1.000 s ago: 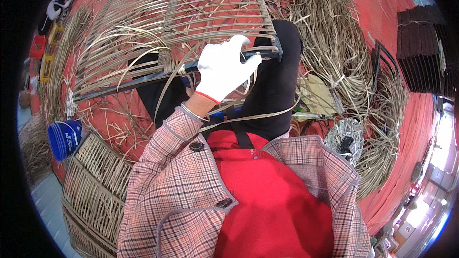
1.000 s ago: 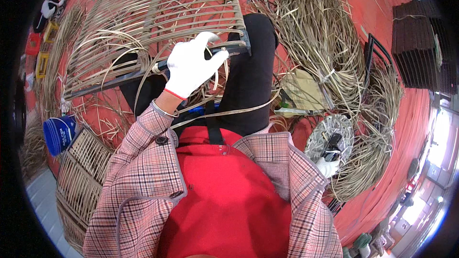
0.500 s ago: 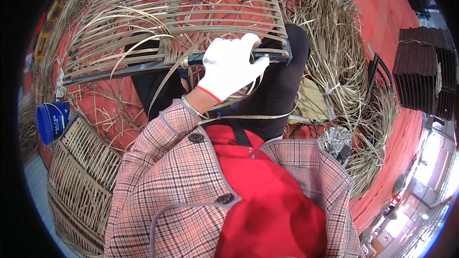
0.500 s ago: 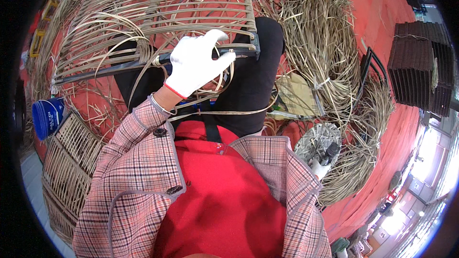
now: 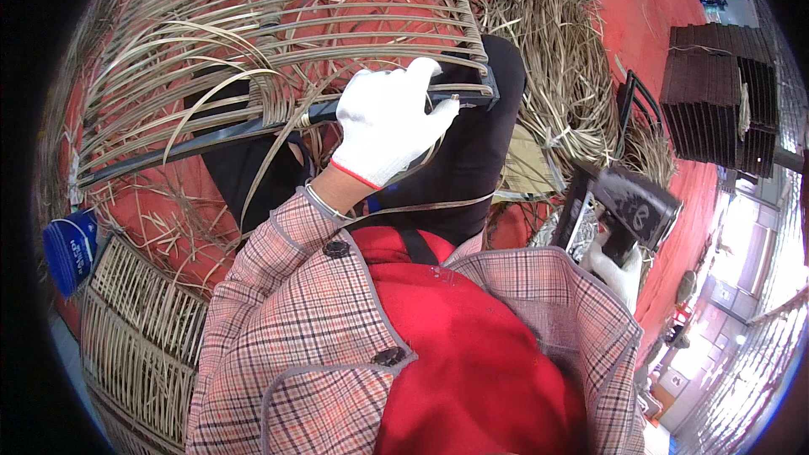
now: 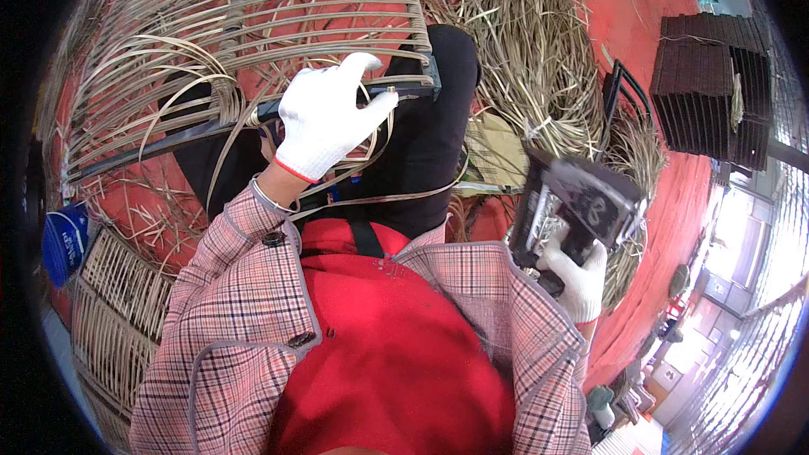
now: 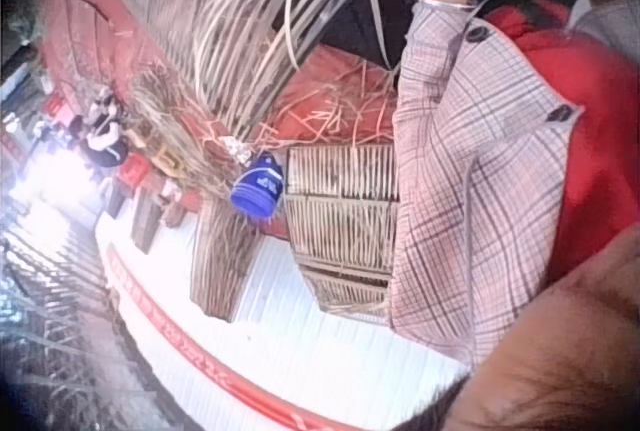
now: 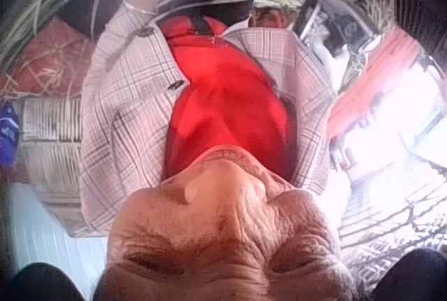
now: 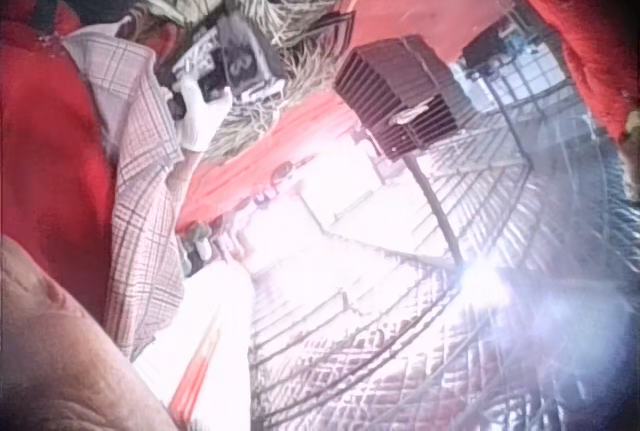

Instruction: The person weaves thin bamboo strips into a metal chair frame, threading them through the ribs and securing them with a pneumatic stapler. They repeatedly adjust the strips and staple them in place while seated on the floor.

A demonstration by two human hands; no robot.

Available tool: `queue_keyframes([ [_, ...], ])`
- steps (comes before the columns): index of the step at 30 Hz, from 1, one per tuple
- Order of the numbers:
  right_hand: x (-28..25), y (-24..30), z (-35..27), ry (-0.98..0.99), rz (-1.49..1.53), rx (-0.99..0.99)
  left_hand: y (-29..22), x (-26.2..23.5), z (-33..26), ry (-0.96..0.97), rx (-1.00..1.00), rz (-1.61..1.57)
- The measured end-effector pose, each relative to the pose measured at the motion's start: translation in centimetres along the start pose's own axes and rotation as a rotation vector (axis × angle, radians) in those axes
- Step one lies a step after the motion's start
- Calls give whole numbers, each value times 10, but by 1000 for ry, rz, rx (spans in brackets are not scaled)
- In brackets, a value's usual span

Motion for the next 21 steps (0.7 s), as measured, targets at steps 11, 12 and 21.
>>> queue_keyframes([
  [11,115,126,6,323,-579,26,-2,-3,6,98,19,-119],
  [12,118,127,6,345,-569,-3,-2,-4,5,72,33,-134],
  [21,127,121,8,333,-552,-81,0,-2,1,-4,43,-149],
])
Point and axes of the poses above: each hand's wrist, its own z-axis towards the middle knuckle, its own x-axis out of the palm, y = z × x, the point moved 3 cm from there along z, towards the middle knuckle, and after that the axes turned 10 degrees about y, right-handed, at the moved point
